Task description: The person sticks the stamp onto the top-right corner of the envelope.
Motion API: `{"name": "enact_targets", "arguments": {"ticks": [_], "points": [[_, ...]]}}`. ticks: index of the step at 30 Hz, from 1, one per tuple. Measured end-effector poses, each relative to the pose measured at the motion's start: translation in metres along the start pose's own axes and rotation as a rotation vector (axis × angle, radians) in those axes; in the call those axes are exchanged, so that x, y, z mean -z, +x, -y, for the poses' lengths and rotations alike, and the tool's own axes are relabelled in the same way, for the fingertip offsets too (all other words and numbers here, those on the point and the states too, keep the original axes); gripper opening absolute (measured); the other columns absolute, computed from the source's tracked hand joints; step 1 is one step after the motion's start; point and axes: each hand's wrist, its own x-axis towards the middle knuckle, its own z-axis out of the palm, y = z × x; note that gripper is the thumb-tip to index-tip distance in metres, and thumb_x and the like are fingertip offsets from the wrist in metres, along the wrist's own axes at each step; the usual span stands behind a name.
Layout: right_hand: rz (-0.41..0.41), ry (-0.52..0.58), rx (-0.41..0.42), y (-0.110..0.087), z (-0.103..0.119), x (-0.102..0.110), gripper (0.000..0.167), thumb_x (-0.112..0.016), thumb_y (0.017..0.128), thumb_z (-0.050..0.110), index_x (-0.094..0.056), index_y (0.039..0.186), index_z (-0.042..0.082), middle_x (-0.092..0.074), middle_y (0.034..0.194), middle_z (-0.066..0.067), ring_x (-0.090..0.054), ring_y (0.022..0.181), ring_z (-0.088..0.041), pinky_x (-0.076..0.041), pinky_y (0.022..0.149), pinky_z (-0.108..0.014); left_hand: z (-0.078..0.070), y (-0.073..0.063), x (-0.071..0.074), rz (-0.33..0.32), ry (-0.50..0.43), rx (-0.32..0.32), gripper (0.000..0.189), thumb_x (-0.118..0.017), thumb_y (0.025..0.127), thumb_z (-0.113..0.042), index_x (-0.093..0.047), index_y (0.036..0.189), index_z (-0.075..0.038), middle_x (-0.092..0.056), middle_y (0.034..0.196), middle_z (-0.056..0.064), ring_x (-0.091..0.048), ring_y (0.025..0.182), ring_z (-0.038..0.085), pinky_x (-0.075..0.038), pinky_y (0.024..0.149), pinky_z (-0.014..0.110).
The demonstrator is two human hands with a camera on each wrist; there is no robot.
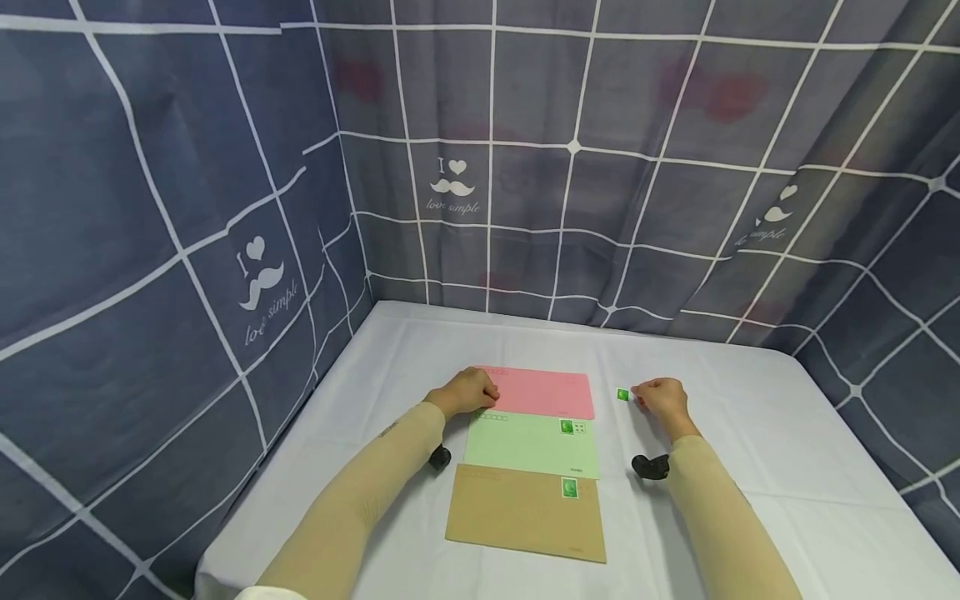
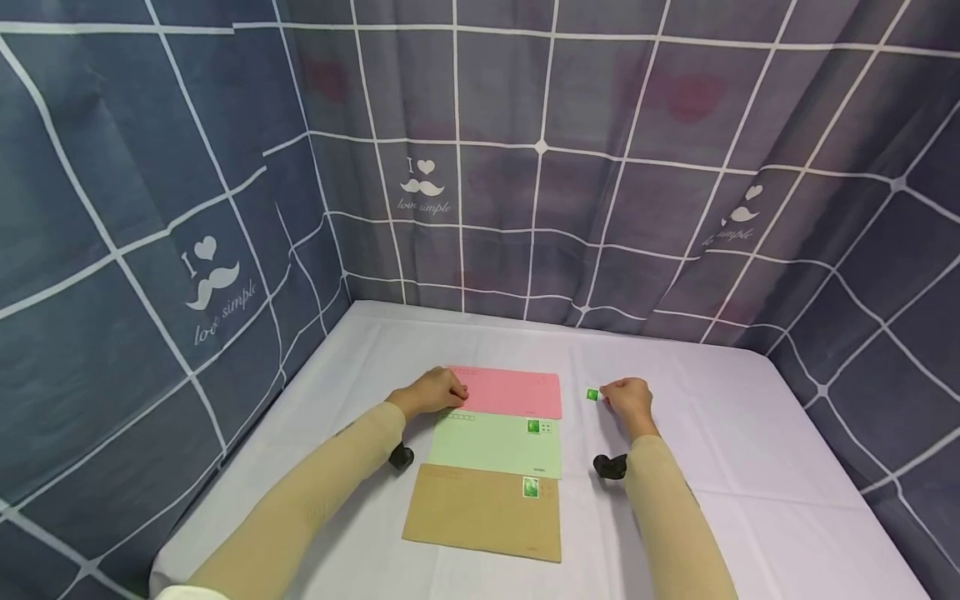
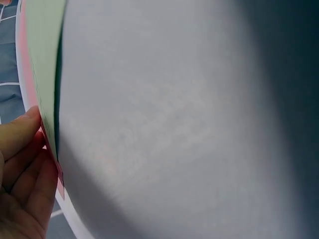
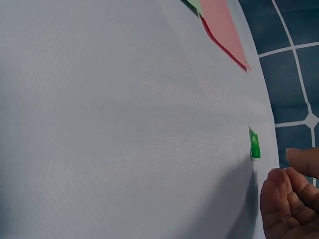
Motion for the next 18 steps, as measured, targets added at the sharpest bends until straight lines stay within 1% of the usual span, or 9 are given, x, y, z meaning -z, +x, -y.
{"name": "enact_targets", "arguments": {"ticks": [4, 10, 15, 18], "points": [[-0.002, -0.021, -0.008, 0.0011, 0.0020, -0.0032, 0.030, -0.066, 0.093, 0.019, -0.071, 0.104, -0.009, -0.066, 0.066, 0.002, -0.056, 0.069, -0.014, -0.042, 0.062, -0.024, 0.0001, -0.0016, 0.0016, -0.002, 0.005, 0.002, 0.021, -0.073, 0.092, -0.013, -0.078, 0.112, -0.008, -0.069, 0.130, 0.007, -0.061, 0.126, 0.023, -0.047, 0.110, 0.036], [0.011, -0.032, -0.029, 0.0017, -0.0012, -0.0079, 0.029, -0.065, 0.093, 0.018, -0.070, 0.104, -0.008, -0.067, 0.068, 0.002, -0.059, 0.070, -0.014, -0.044, 0.061, -0.022, -0.0008, -0.0020, 0.0012, -0.006, 0.015, 0.004, 0.021, -0.074, 0.091, -0.013, -0.078, 0.111, -0.008, -0.070, 0.128, 0.006, -0.062, 0.125, 0.022, -0.048, 0.108, 0.035], [-0.024, -0.053, -0.016, 0.0024, -0.0014, -0.0102, 0.030, -0.065, 0.093, 0.018, -0.072, 0.103, -0.009, -0.068, 0.067, 0.001, -0.059, 0.071, -0.015, -0.044, 0.061, -0.021, -0.0016, -0.0023, 0.0009, -0.009, 0.005, 0.004, 0.021, -0.074, 0.091, -0.012, -0.078, 0.111, -0.008, -0.070, 0.128, 0.006, -0.062, 0.124, 0.021, -0.049, 0.107, 0.034], [-0.035, -0.048, -0.013, 0.0013, 0.0006, -0.0109, 0.029, -0.065, 0.092, 0.016, -0.072, 0.102, -0.010, -0.069, 0.066, 0.000, -0.059, 0.070, -0.016, -0.043, 0.059, -0.021, -0.0016, -0.0027, 0.0014, -0.010, 0.009, 0.000, 0.022, -0.074, 0.091, -0.012, -0.078, 0.112, -0.007, -0.070, 0.127, 0.006, -0.063, 0.124, 0.021, -0.049, 0.107, 0.034]]}}
